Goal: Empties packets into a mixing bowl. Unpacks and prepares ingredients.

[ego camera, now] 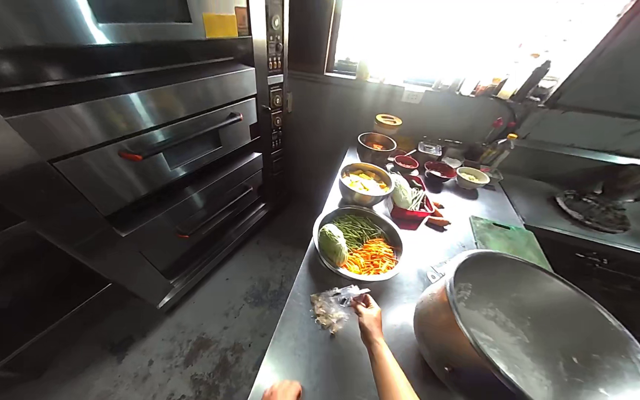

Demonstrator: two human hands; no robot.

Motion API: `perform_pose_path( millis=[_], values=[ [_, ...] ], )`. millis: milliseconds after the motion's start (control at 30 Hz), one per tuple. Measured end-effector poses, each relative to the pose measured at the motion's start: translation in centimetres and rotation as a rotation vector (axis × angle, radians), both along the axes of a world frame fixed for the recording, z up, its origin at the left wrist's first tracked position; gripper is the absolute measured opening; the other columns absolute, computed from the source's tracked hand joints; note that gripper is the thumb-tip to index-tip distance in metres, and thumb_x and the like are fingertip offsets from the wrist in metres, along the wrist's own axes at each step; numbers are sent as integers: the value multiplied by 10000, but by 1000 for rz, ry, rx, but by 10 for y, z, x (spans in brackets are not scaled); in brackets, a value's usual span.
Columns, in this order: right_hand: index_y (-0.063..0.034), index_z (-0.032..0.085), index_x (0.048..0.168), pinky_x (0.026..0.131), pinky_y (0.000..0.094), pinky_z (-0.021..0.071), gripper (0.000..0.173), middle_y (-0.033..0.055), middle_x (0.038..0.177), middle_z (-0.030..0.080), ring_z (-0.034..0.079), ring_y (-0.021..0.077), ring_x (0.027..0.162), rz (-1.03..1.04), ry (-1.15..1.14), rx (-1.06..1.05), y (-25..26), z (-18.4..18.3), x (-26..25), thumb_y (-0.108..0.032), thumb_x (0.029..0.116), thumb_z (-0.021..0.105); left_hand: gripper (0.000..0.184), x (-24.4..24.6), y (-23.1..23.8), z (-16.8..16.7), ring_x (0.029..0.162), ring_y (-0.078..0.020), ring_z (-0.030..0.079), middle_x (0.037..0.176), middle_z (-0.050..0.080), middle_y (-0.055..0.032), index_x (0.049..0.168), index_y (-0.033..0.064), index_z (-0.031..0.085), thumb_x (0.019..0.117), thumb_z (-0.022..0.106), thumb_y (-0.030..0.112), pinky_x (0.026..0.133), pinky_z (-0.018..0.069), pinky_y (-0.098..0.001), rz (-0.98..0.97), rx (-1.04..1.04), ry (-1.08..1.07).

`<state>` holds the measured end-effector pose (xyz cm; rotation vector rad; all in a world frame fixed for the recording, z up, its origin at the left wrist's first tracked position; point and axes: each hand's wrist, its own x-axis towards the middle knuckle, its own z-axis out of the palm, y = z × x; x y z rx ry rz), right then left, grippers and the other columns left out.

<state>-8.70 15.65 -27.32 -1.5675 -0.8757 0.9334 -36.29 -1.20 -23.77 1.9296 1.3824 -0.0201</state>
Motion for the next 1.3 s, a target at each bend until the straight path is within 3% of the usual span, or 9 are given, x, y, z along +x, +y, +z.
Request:
perform_pose_path(
  millis=[167,300,333,400,500,633,867,1133,1300],
  values=[
    [49,666,1040,833,345,598,161,126,915,729,704,172,864,118,232,225,-85,47,6,23,884,692,598,51,86,100,1159,-275,664,1269,681,-130,1347,90,651,974,628,556,1039,529,-486,73,133,-278],
    [19,679,1026,800,311,597,109,77,872,724,695,124,819,205,126,207,-136,95,16,-3,920,673,704,118,113,149,1209,-246,635,1382,631,-90,1493,167,551,917,737,527,1051,513,-490,-209,134,-328],
    [9,690,1029,798,310,596,105,69,873,726,694,121,817,216,106,196,-147,106,20,-18,929,674,680,130,114,153,1179,-252,657,1320,669,-104,1476,144,563,917,758,478,1046,517,-507,-289,101,-334],
    [-18,704,1033,793,338,597,109,77,883,732,701,151,822,228,32,144,-169,127,34,-85,948,688,461,148,108,161,925,-215,719,1044,752,-94,1301,86,672,932,772,344,893,583,-483,-407,73,-370],
    [-19,683,1145,814,390,625,214,114,933,752,738,220,849,279,4,75,-204,153,63,-83,940,681,283,165,92,189,724,-145,660,829,714,-46,1159,79,719,952,757,267,733,564,-394,-524,48,-422],
    [-49,629,1226,817,373,608,350,113,924,749,726,194,839,470,75,71,-240,183,98,-114,903,746,252,183,70,241,690,-117,631,785,682,-15,1103,106,714,958,744,310,682,547,-363,-585,123,-445],
    [-33,684,1141,876,385,596,243,126,983,745,724,202,929,596,288,229,-262,215,129,-159,934,668,238,205,42,336,718,-88,659,827,696,-9,1147,98,683,983,722,266,709,575,-308,-662,186,-412],
    [-23,704,1188,817,333,610,238,140,1003,755,729,183,894,668,196,274,-272,261,144,-92,987,596,202,208,19,389,689,-82,673,808,699,-22,1125,75,684,990,709,223,667,592,-267,-590,258,-443],
    [-21,715,1193,817,327,618,262,150,1013,763,741,183,893,708,188,287,-278,275,146,-89,1021,529,229,201,7,398,694,-96,693,822,712,-36,1143,53,677,999,693,231,663,606,-280,-556,288,-445]
  ],
)
